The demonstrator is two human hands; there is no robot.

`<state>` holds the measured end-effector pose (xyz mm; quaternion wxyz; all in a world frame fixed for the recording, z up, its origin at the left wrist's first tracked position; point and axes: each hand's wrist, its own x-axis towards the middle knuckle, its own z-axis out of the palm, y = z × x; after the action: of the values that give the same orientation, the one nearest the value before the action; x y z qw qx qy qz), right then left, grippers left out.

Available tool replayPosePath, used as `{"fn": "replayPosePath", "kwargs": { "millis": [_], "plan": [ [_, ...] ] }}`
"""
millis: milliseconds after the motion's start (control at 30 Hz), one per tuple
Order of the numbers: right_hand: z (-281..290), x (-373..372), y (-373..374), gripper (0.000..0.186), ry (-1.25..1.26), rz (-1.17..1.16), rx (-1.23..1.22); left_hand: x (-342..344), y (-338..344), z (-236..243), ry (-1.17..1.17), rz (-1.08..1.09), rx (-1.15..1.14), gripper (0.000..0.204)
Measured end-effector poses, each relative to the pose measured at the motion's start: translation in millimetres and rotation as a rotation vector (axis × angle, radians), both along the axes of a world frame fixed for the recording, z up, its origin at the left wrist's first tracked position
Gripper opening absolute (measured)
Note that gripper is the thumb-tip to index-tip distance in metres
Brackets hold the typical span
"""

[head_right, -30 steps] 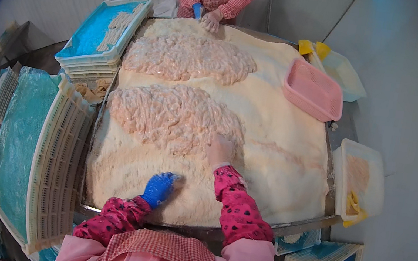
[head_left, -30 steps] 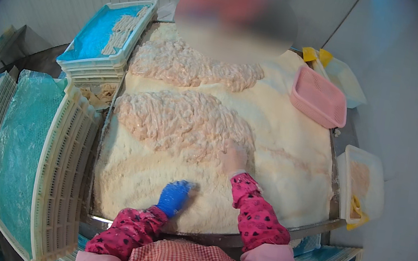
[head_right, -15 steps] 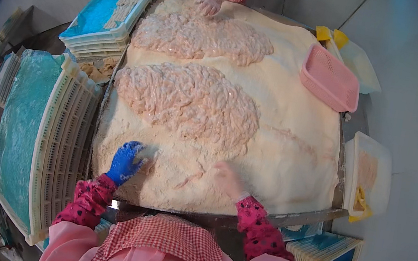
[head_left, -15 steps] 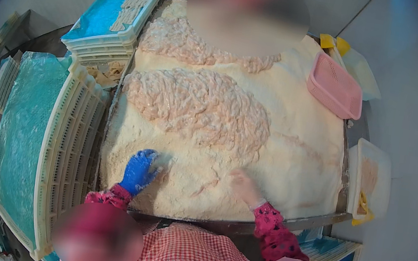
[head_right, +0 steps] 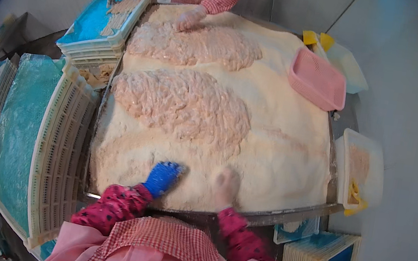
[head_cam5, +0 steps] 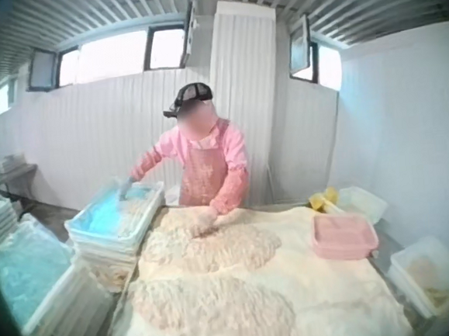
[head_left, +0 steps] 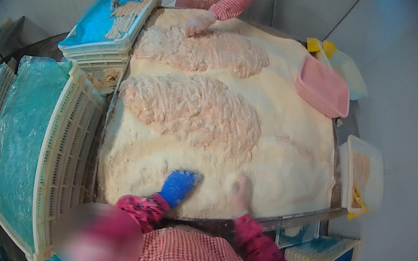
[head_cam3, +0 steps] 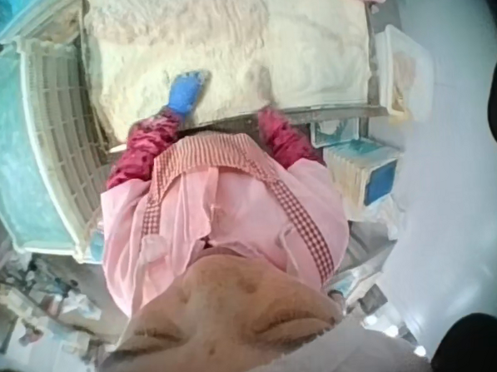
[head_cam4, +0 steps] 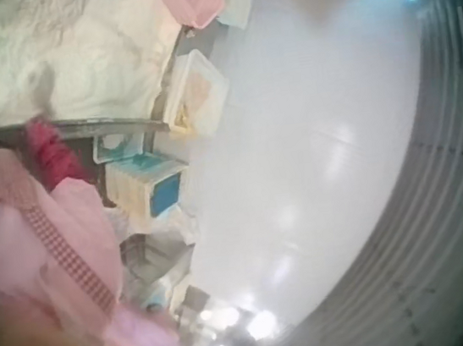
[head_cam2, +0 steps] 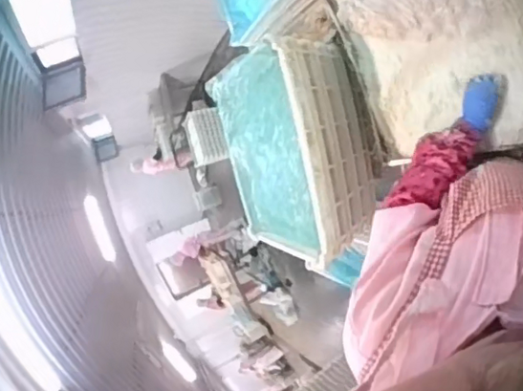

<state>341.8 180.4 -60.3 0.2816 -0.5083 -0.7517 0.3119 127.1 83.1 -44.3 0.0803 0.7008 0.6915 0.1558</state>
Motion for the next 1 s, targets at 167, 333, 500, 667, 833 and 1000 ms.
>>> {"fn": "replayPosePath", "kwargs": {
  "millis": [167,333,500,667,833,1000],
  "plan": [
    [63.7,-62.4,-21.1,0.041,0.273,0.09,-0.061,19.7,5.4,-0.2,-0.899,0.134,0.143,0.035],
    [94.7,-105.0,-39.4,0.046,0.01,0.39,0.376,24.8,-16.5,48.8,-1.322,-0.082,0.112,0.069],
    [107.6,-142.3,-42.5,0.049,0.506,0.683,0.039,22.7,1.3,2.0,-2.005,0.277,0.431,0.054],
    [85.4,-196.3,61.2,0.028,0.174,0.591,0.221,-49.2,-31.7,41.4,-2.609,0.417,0.3,0.035],
    [85.5,-209.7,146.7,0.015,-0.315,0.837,0.597,-175.9,-33.9,177.0,-2.299,0.449,0.839,0.043],
    [96.1,-231.3,136.3,0.014,-0.25,1.031,0.498,-326.6,-116.0,237.2,-1.153,1.057,1.066,0.05]
  ]
}}
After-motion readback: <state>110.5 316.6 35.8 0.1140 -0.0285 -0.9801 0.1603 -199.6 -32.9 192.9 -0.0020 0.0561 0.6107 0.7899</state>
